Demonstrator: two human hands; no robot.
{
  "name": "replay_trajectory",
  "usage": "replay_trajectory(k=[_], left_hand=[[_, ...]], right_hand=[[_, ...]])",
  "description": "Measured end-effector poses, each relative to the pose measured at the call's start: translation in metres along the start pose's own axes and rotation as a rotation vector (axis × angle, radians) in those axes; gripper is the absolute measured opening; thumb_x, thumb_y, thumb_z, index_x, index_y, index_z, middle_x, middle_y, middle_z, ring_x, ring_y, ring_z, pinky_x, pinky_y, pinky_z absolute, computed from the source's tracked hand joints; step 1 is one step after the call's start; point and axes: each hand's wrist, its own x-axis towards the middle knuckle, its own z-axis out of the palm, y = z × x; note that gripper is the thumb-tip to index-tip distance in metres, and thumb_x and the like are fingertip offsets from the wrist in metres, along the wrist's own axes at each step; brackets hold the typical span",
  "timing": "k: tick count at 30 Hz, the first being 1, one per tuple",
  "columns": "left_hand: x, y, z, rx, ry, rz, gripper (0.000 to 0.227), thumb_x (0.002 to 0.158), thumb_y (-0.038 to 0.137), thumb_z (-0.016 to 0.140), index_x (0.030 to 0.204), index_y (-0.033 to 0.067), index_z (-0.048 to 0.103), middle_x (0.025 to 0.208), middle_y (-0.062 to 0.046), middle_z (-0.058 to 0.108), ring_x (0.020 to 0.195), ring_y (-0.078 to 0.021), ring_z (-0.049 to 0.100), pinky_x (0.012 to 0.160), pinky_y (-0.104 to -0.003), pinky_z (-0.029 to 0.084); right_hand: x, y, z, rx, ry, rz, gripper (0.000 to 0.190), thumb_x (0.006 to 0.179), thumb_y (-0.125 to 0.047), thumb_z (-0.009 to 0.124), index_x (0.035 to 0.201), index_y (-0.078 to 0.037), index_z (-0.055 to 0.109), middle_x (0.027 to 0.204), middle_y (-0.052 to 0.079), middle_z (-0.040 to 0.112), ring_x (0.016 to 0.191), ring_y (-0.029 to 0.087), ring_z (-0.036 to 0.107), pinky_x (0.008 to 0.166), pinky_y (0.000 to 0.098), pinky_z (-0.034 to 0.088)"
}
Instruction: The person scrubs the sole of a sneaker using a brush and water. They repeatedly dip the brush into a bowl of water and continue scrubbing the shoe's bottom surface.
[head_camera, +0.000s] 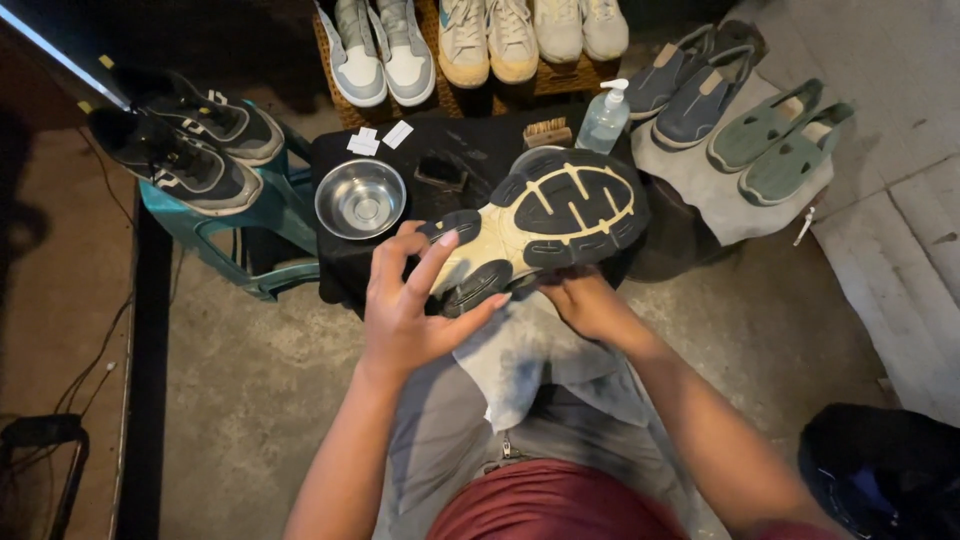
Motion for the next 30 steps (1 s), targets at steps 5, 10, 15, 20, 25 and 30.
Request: replay_trajectory(k=[5, 10, 15, 20, 25, 30], left_hand=[[-0.017, -0.005, -0.005, 0.018, -0.008, -0.043, 0.081, 0.068, 0.027, 0.098, 0.138, 0.0095, 0.061, 0.096, -0.015, 0.054, 0.101, -0.0478, 0.065, 0.091, -0.055, 0.055], [-0.042, -0.023, 0.003, 0.114, -0.031, -0.094, 0.084, 0.066, 0.034, 0.098, 0.138, 0.0106, 0.062, 0.098, -0.014, 0.056, 0.097, -0.0415, 0.066, 0.092, -0.05, 0.053], [-0.052, -0.05, 0.011, 0.258, -0.087, -0.094, 0.083, 0.072, 0.038, 0.094, 0.144, 0.0128, 0.059, 0.099, -0.013, 0.056, 0.092, -0.0356, 0.065, 0.09, -0.046, 0.049], [-0.061, -0.061, 0.009, 0.252, -0.121, -0.165, 0.088, 0.07, 0.038, 0.095, 0.146, 0.0143, 0.057, 0.102, -0.013, 0.057, 0.093, -0.0355, 0.067, 0.086, -0.046, 0.05], [-0.063, -0.067, 0.013, 0.262, -0.115, -0.204, 0.091, 0.067, 0.042, 0.096, 0.146, 0.0179, 0.058, 0.105, -0.011, 0.058, 0.092, -0.034, 0.068, 0.086, -0.045, 0.051], [-0.065, -0.066, 0.007, 0.3, -0.298, -0.275, 0.095, 0.088, 0.054, 0.083, 0.16, 0.0205, 0.031, 0.12, -0.016, 0.055, 0.109, -0.0317, 0.057, 0.085, -0.049, 0.048]], right_hand=[[-0.023, 0.01, -0.005, -0.175, -0.034, 0.139, 0.065, 0.095, -0.047, 0.063, 0.13, 0.007, 0.053, 0.127, 0.037, 0.053, 0.119, 0.055, 0.048, 0.104, 0.0651, 0.035], [-0.058, 0.053, 0.029, -0.192, -0.273, 0.285, 0.121, 0.086, -0.067, 0.071, 0.16, 0.006, 0.007, 0.165, 0.033, 0.001, 0.151, 0.054, 0.001, 0.114, 0.0758, 0.021], [-0.072, 0.024, 0.024, -0.311, -0.307, 0.235, 0.135, 0.077, -0.06, 0.083, 0.163, -0.015, -0.012, 0.169, 0.021, -0.021, 0.155, 0.048, -0.016, 0.104, 0.0879, 0.013], [-0.072, 0.016, 0.031, -0.446, -0.386, 0.021, 0.09, 0.071, -0.059, 0.072, 0.151, -0.034, 0.039, 0.163, 0.015, 0.012, 0.153, 0.041, 0.008, 0.108, 0.0686, 0.019], [-0.064, 0.031, 0.066, -0.467, -0.021, -0.168, 0.058, 0.076, -0.023, 0.067, 0.129, -0.045, 0.064, 0.135, -0.001, 0.047, 0.135, 0.024, 0.041, 0.099, 0.0496, 0.029], [-0.089, -0.077, 0.056, -0.163, -0.087, -0.142, 0.05, 0.098, -0.04, 0.059, 0.144, -0.021, 0.06, 0.097, 0.006, 0.079, 0.064, 0.03, 0.07, 0.051, 0.0469, 0.049]])
